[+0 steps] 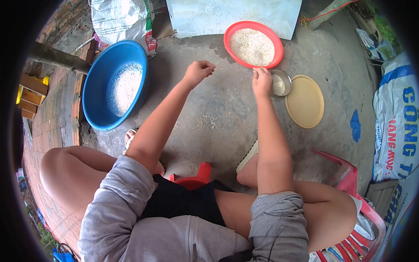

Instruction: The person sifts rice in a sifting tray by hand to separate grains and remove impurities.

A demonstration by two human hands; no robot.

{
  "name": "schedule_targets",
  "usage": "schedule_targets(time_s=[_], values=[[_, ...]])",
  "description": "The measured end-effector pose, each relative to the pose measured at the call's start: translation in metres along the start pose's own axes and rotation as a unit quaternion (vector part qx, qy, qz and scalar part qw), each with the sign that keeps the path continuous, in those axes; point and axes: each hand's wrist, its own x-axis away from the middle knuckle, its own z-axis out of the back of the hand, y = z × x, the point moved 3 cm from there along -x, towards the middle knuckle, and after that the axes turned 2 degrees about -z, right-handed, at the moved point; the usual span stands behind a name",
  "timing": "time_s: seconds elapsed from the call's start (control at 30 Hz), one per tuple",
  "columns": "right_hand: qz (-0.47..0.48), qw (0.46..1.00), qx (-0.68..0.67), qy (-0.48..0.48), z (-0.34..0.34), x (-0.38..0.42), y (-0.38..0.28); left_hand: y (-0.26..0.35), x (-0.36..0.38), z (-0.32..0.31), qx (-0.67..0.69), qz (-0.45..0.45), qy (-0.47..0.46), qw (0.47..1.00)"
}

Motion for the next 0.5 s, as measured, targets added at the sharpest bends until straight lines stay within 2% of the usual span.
schedule_targets(time_s=[0.03, 0.1, 0.17, 0.23, 0.37, 0.43, 0.5], values=[[-0.003, 0.999, 0.021, 0.027, -0.002, 0.018, -0.005, -0.012, 0.014, 0.008, -0.001, 0.005, -0.001, 1.000], [0.001, 0.998, 0.040, 0.048, -0.009, 0.049, -0.016, -0.032, 0.046, 0.020, -0.187, -0.032, -0.011, 0.982], [0.048, 0.998, 0.037, -0.035, -0.028, 0.075, -0.023, -0.057, 0.071, 0.021, -0.233, -0.098, -0.104, 0.962], [0.098, 0.986, 0.048, -0.129, -0.044, 0.098, -0.038, -0.073, 0.099, 0.018, -0.254, -0.110, -0.192, 0.941], [0.154, 0.968, 0.007, -0.200, -0.072, 0.125, -0.073, -0.088, 0.148, 0.017, -0.222, -0.126, -0.202, 0.946], [0.172, 0.962, -0.033, -0.210, -0.079, 0.133, -0.095, -0.088, 0.167, 0.008, -0.279, -0.246, -0.164, 0.914], [0.205, 0.950, -0.021, -0.234, -0.088, 0.136, -0.109, -0.082, 0.178, -0.006, -0.281, -0.239, -0.170, 0.914]])
